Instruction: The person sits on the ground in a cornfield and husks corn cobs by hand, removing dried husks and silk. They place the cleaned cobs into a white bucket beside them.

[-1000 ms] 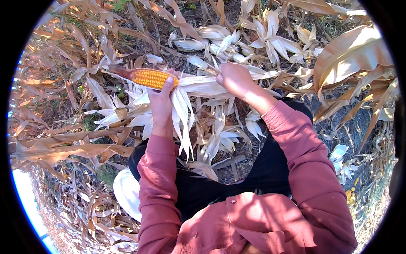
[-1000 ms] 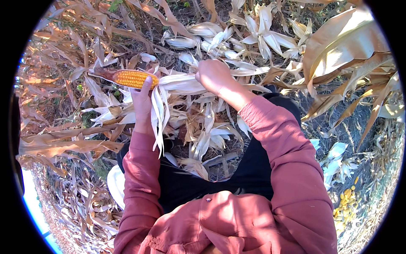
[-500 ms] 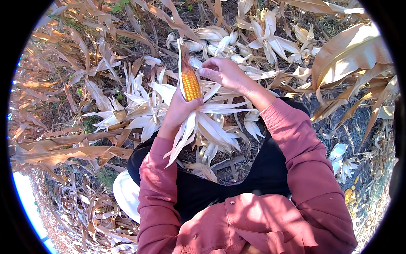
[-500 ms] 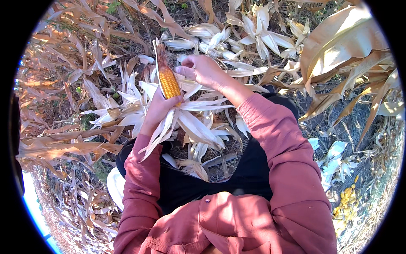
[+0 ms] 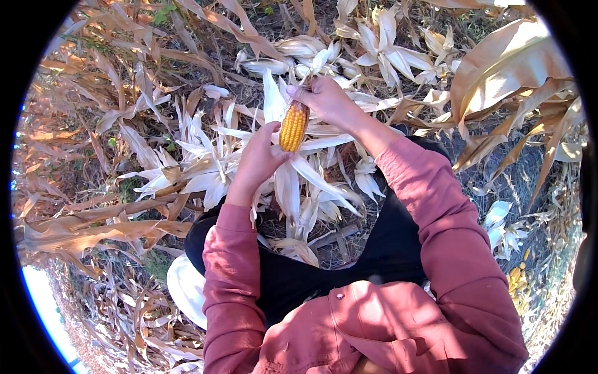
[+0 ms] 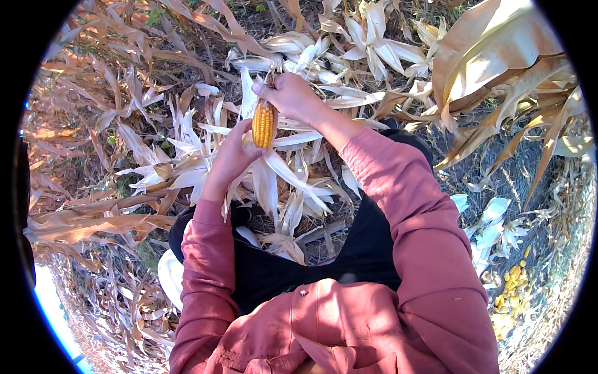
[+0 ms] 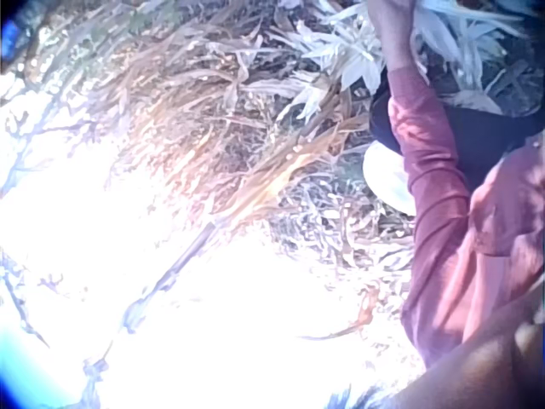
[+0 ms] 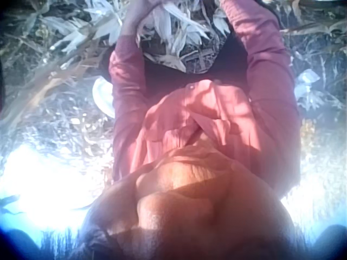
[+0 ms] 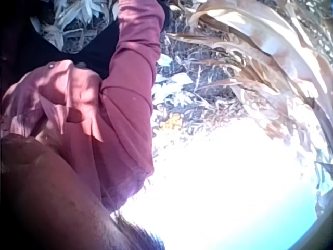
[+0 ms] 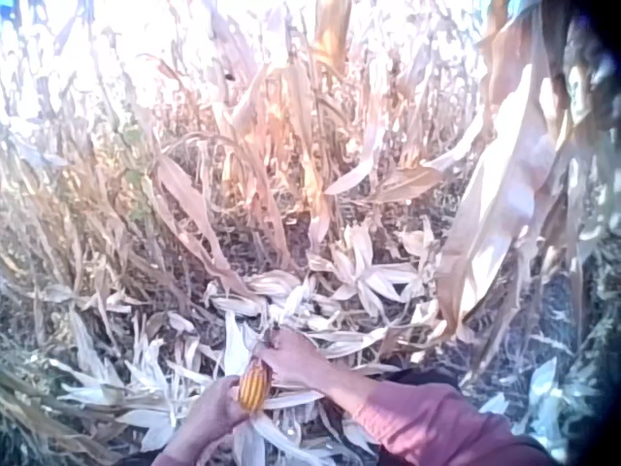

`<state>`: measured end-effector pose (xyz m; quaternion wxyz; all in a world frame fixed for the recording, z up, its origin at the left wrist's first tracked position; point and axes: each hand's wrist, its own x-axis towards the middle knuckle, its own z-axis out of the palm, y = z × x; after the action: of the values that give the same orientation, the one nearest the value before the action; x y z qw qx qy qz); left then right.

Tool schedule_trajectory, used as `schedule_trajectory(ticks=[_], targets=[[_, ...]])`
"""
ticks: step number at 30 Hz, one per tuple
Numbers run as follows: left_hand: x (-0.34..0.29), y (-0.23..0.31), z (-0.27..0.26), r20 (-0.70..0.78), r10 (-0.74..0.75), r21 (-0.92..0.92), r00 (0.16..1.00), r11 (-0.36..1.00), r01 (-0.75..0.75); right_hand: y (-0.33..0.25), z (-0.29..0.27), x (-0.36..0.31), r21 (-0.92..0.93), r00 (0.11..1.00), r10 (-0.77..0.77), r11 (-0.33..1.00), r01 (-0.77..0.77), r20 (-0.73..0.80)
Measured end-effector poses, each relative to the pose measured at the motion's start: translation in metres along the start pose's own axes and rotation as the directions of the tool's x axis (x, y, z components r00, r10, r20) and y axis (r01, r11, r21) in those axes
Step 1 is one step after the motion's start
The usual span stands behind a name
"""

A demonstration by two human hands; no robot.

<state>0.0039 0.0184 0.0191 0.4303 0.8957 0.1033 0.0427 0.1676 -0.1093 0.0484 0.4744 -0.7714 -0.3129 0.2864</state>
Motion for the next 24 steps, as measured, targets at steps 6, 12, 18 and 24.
schedule_trajectory(ticks=[6, 12, 18, 24], targets=[[0.000, 0.002, 0.015, -0.176, 0.111, 0.193, 0.978, 0.978, -0.076, -0.011, 0.007, -0.010, 0.683, 0.990, 0.129, 0.728, -0.056, -0.057], [0.006, -0.006, 0.022, -0.170, -0.121, -0.126, 0.978, 0.987, 0.100, -0.012, 0.008, -0.012, 0.878, 0.990, 0.136, 0.467, -0.108, 0.049], [0.002, 0.006, 0.016, -0.121, -0.155, -0.402, 0.981, 0.911, 0.094, -0.008, -0.009, -0.003, 0.929, 0.984, 0.131, 0.335, -0.155, 0.117], [-0.006, 0.014, 0.011, -0.047, -0.096, -0.589, 0.994, 0.807, 0.050, -0.002, -0.008, -0.001, 0.893, 0.929, 0.237, 0.289, -0.345, 0.283]])
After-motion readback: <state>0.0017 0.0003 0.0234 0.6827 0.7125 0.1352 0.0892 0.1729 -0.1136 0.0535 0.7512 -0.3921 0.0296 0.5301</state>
